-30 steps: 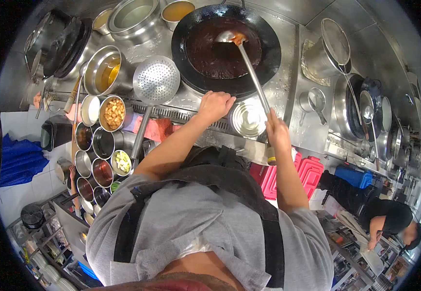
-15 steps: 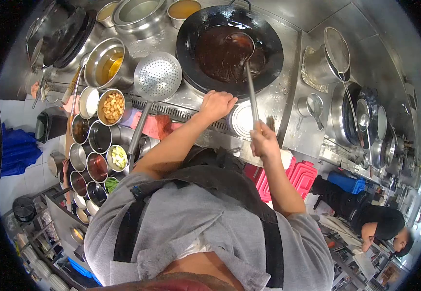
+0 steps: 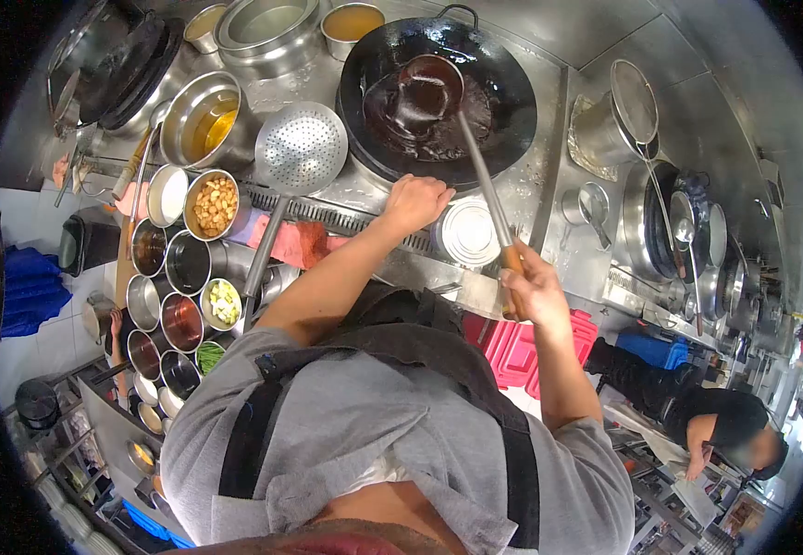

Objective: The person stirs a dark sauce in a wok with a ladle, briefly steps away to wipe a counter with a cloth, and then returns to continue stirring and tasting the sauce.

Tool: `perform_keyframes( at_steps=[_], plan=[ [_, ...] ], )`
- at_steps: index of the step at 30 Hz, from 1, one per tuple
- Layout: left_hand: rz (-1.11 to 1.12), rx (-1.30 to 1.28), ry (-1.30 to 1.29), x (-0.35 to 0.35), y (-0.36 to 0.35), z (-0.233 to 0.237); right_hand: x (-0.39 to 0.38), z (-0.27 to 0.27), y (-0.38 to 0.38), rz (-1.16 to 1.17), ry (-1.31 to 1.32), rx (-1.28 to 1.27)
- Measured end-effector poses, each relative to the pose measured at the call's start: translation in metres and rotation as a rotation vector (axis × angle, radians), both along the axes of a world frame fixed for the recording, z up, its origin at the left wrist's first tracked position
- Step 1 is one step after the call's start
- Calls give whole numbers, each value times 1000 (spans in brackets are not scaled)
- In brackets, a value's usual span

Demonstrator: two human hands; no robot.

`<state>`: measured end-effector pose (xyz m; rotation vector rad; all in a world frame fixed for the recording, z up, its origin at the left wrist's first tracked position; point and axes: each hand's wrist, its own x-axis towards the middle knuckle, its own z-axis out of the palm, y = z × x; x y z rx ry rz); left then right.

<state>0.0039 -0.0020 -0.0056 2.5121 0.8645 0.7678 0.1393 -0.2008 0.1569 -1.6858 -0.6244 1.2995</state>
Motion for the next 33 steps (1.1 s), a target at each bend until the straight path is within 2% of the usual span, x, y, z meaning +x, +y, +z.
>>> perform_keyframes(
  at_steps=[6, 17, 19, 20, 21, 22, 23, 25, 26, 27, 30, 31, 33],
  plan=[
    [-7, -16, 17, 0, 0, 2, 22, 33, -16, 59, -361, -2],
    [0, -40, 56, 1, -1, 2, 13, 61, -44, 58, -672, 23],
    [-18, -97, 118, -1, -1, 9, 7, 41, -51, -45, -585, 68],
    [-22, -97, 119, -2, -2, 10, 11, 8, -57, -63, -671, 138],
    [20, -129, -12, -2, -4, 11, 18, -36, -61, -71, -741, 217],
    [63, -162, -143, -2, -6, 13, 20, -59, -59, -13, -767, 156],
    [60, -164, -138, -2, -10, 16, 19, -72, -55, 46, -787, 92],
    [-20, -161, -436, -5, -21, 23, 2, -57, -30, -12, -418, -36],
    [-62, -245, -445, -5, -29, 22, -12, -61, -22, -111, -371, -1],
    [-71, -247, -433, -2, -36, 21, -16, -66, -20, -116, -366, -8],
    [-181, -1243, -477, 2, -54, 20, -21, -59, -27, -130, -405, 21],
    [-177, -1246, -473, 1, -54, 19, -18, -54, -29, -129, -424, 50],
    [-170, -1640, -608, 5, -49, 17, -13, -52, -35, -119, -517, 88]
  ],
)
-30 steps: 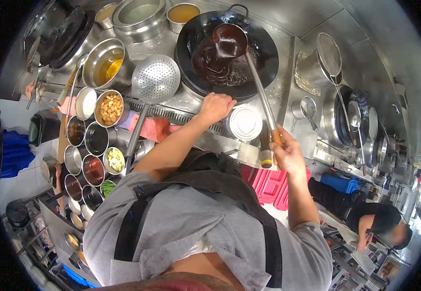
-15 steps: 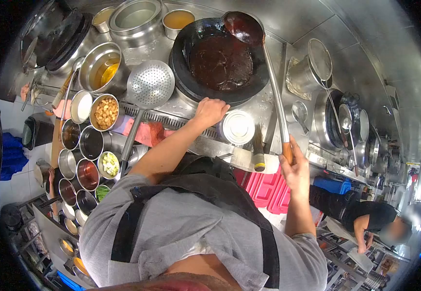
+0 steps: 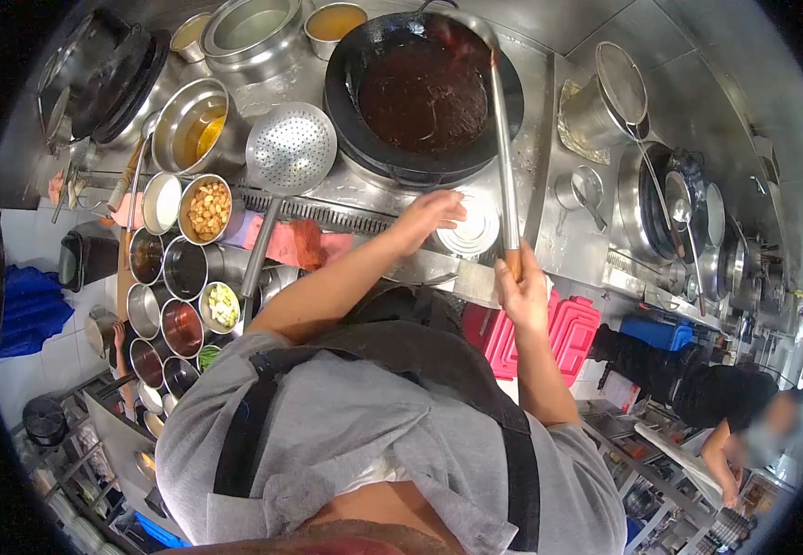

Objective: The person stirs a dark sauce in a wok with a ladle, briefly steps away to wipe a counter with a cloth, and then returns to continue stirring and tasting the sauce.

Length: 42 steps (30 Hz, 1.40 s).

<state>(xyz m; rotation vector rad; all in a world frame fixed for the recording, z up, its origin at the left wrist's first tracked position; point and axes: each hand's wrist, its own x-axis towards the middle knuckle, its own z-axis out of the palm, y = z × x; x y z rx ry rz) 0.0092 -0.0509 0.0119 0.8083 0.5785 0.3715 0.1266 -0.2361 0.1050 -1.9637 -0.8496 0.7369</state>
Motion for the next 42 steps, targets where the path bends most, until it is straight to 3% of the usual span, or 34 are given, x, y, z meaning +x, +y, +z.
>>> perform_keyframes(
  at_steps=[2, 4, 6, 7, 8, 10, 15, 16, 19, 21, 24, 25, 32, 34, 36, 37, 38, 40, 41, 42],
  plan=[
    [2, -103, -64, 4, 4, 1, -4, 22, 1, 4, -33, -10],
    [72, -393, -183, 11, 2, 15, 4, -16, -6, 45, -148, 0],
    [-80, -537, -415, 38, -21, 26, -2, -63, -5, 112, -392, 94],
    [-28, -235, -248, 56, -34, 32, -8, -59, 2, 118, -336, -22],
    [-29, -232, -251, 55, -30, 30, -6, -51, 6, 116, -340, -19],
    [-115, -521, -250, 46, -15, 27, -7, -42, 12, 96, -149, -208],
    [-207, -371, -259, 30, -13, 23, -9, -27, -1, 50, -88, -76],
    [-166, -393, -207, 27, -10, 21, -8, -11, -5, 56, -77, -148],
    [-40, -456, -183, 19, -2, 17, -9, -1, -20, 39, -176, -24],
    [11, -505, -208, 17, 1, 14, -12, 6, -24, 45, -81, -40],
    [-58, -368, -244, 46, -31, 33, -13, -41, -15, 189, -304, -163],
    [-1, -624, -237, 50, -23, 25, -10, -43, -9, 141, -236, -204],
    [-144, -504, -302, 28, -17, 29, -14, -15, -7, 31, 97, -170],
    [-134, -472, -347, 27, -14, 21, -10, -4, -13, 14, 51, -175],
    [-12, -527, -221, 23, -7, 13, -6, 4, -21, 42, -71, -19],
    [17, -520, -208, 24, -5, 11, -5, 10, -24, 48, -2, -67],
    [23, -520, -213, 28, -7, 9, -6, 3, -25, 55, -6, -68],
    [-91, -633, -391, 40, -22, 26, -12, -33, -27, 163, -272, -37],
    [-16, -379, -182, 52, -38, 40, -12, -48, -20, 193, -274, -56],
    [-3, -385, -190, 51, -36, 35, -14, -41, -13, 207, -278, -62]
  ],
)
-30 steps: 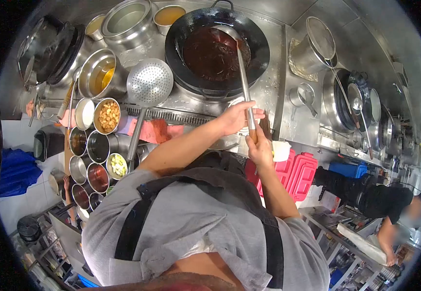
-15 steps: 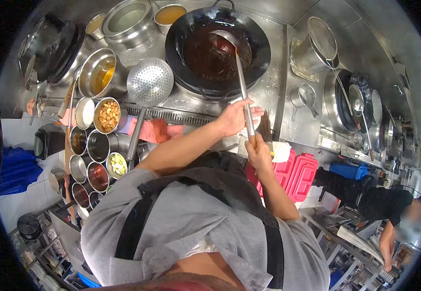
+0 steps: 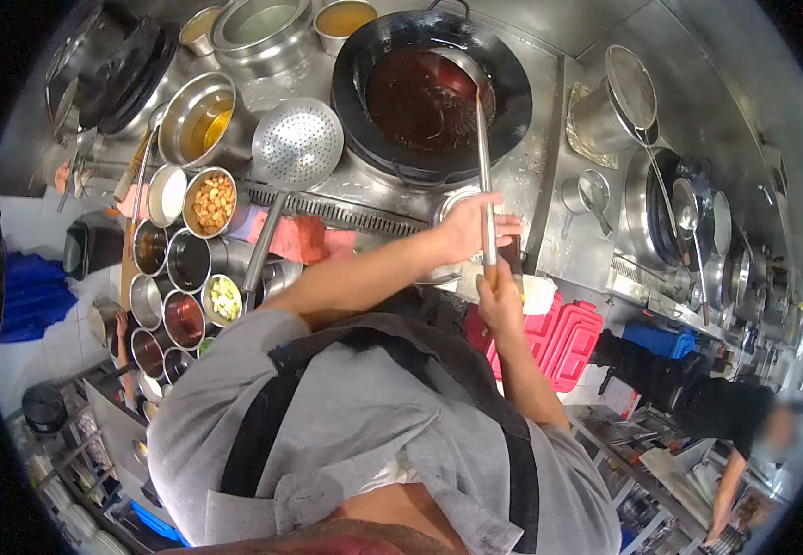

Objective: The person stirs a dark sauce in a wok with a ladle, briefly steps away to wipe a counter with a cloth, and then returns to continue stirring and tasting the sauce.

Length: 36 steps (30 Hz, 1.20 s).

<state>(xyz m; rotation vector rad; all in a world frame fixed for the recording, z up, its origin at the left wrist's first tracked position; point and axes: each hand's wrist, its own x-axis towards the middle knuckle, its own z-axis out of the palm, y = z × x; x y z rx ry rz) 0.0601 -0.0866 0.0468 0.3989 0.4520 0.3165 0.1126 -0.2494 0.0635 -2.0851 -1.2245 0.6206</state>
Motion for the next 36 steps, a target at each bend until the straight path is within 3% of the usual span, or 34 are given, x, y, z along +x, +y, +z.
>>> perform_keyframes(
  at_steps=[2, 4, 6, 12, 14, 16, 18, 19, 20, 21, 22, 23, 24, 25, 28, 30, 36],
  plan=[
    [-113, -166, -83, -1, 16, -17, -11, 18, 16, -175, 423, -121],
    [-117, -179, -86, -5, 18, -9, -11, 10, 15, -203, 488, -69],
    [-136, -80, -54, -11, 14, -1, -11, 13, 12, -250, 772, 37],
    [-277, 282, -63, -32, 16, -3, -14, 66, 5, -331, 1025, 71],
    [-305, 422, 103, -43, 19, -5, -15, 74, -2, -334, 1024, 71],
    [-280, 440, 161, -50, 19, -17, -16, 79, -9, -344, 965, 10],
    [-156, 812, 269, -55, 19, -35, -10, 75, -21, -329, 949, 8],
    [-103, 1012, 373, -64, 22, -20, -4, 69, -30, -286, 825, -24],
    [-107, 1012, 370, -72, 24, -15, 2, 67, -39, -243, 701, -55],
    [154, 1282, 354, -77, 28, -11, 8, 74, -46, -232, 527, -172],
    [432, 1539, 327, -82, 33, -7, 11, 75, -53, -233, 525, -171],
    [487, 1628, 357, -84, 39, -2, 13, 74, -60, -144, 249, -202],
    [489, 1627, 353, -86, 44, 0, 11, 78, -61, -54, -28, -231],
    [447, 1706, 424, -87, 49, 2, 8, 86, -57, -49, -51, -350],
    [287, 1830, 579, -85, 55, -13, 3, 70, -44, 38, -215, -331],
    [241, 2040, 713, -85, 53, -29, 6, 43, -32, 63, -212, -244],
    [251, 2034, 671, -86, 57, -35, 3, -14, 46, 60, -336, -70]
  ],
)
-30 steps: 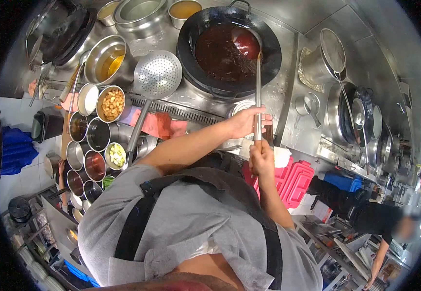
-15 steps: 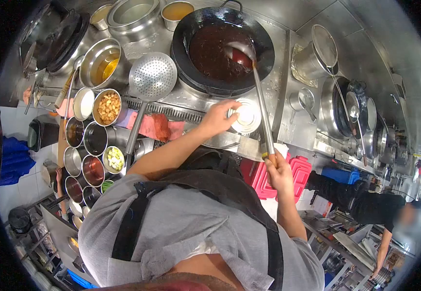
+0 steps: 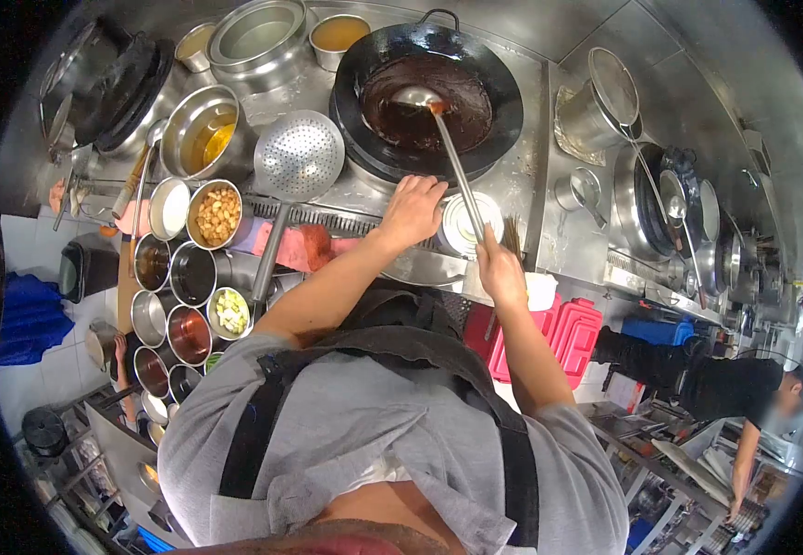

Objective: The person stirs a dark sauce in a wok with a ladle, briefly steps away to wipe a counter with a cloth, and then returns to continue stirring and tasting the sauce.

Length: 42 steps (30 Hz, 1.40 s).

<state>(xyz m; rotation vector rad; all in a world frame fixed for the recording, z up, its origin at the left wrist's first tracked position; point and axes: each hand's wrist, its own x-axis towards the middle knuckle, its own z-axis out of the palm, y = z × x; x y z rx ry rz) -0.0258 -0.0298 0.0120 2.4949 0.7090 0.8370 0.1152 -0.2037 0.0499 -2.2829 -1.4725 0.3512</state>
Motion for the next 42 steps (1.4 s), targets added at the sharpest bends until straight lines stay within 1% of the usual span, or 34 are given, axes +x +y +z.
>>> perform_keyframes(
  at_steps=[2, 4, 6, 8, 9, 11, 13, 14, 15, 16, 18, 21, 23, 26, 27, 28, 30, 32, 35, 36, 37, 38, 40, 42],
  plan=[
    [5, 23, 0, 0, 0, -2, 6, -5, 30, -66, -4, -102],
    [8, 41, 1, -1, 0, 0, 13, 6, 53, -119, -22, -127],
    [-13, 7, 9, -3, 1, 4, 22, 7, 61, -170, -40, -154],
    [-14, 14, 7, -3, 1, 1, 49, 5, 51, -130, -90, 9],
    [-6, 17, 1, -2, 2, 0, 55, 14, 42, -131, -94, 10],
    [1, 21, -5, -1, 1, -3, 58, 49, 16, -180, -97, -31],
    [14, 20, -14, -1, 0, -4, 59, 75, -12, -190, -99, -122],
    [10, 24, -13, -1, 1, -4, 56, 89, -22, -233, -50, -194],
    [6, 28, -12, -1, 1, -4, 53, 98, -32, -276, -1, -267],
    [13, 21, -22, -1, 2, -3, 53, 100, -44, -271, -12, -272],
    [11, 21, -18, -1, 1, -4, 53, 98, -65, -131, 22, -174],
    [30, 52, -37, 1, 1, -8, 39, 86, -74, -78, -19, -195],
    [21, 34, -33, 1, 2, -10, 21, 78, -61, -54, 30, -175],
    [-5, -6, -2, -2, 3, -7, 4, 47, -25, -36, 78, -181],
    [-18, -35, 20, -2, 3, -5, 2, 32, -9, -56, 61, -249],
    [-18, -30, 28, -3, 4, -3, 9, 0, 0, 4, 62, -91],
    [-20, -24, 40, -5, 3, -1, -2, 1, 36, -94, -11, -178],
    [-22, -9, 46, -4, 3, -3, 5, -13, 57, -121, -20, -129],
    [-27, 7, 48, -6, 4, -1, 28, -12, 60, -143, -88, -72],
    [-25, 10, 47, -6, 4, 0, 36, -7, 55, -145, -98, -38],
    [-27, 13, 45, -7, 4, 0, 36, 15, 50, -200, -111, -163],
    [-34, 13, 46, -6, 5, -2, 32, 41, 40, -261, -115, -224],
    [-35, 9, 37, -5, 5, -3, 44, 62, 11, -283, -37, -193],
    [-29, 15, 61, -4, 5, -4, 54, 78, -21, -236, 4, -173]
  ],
)
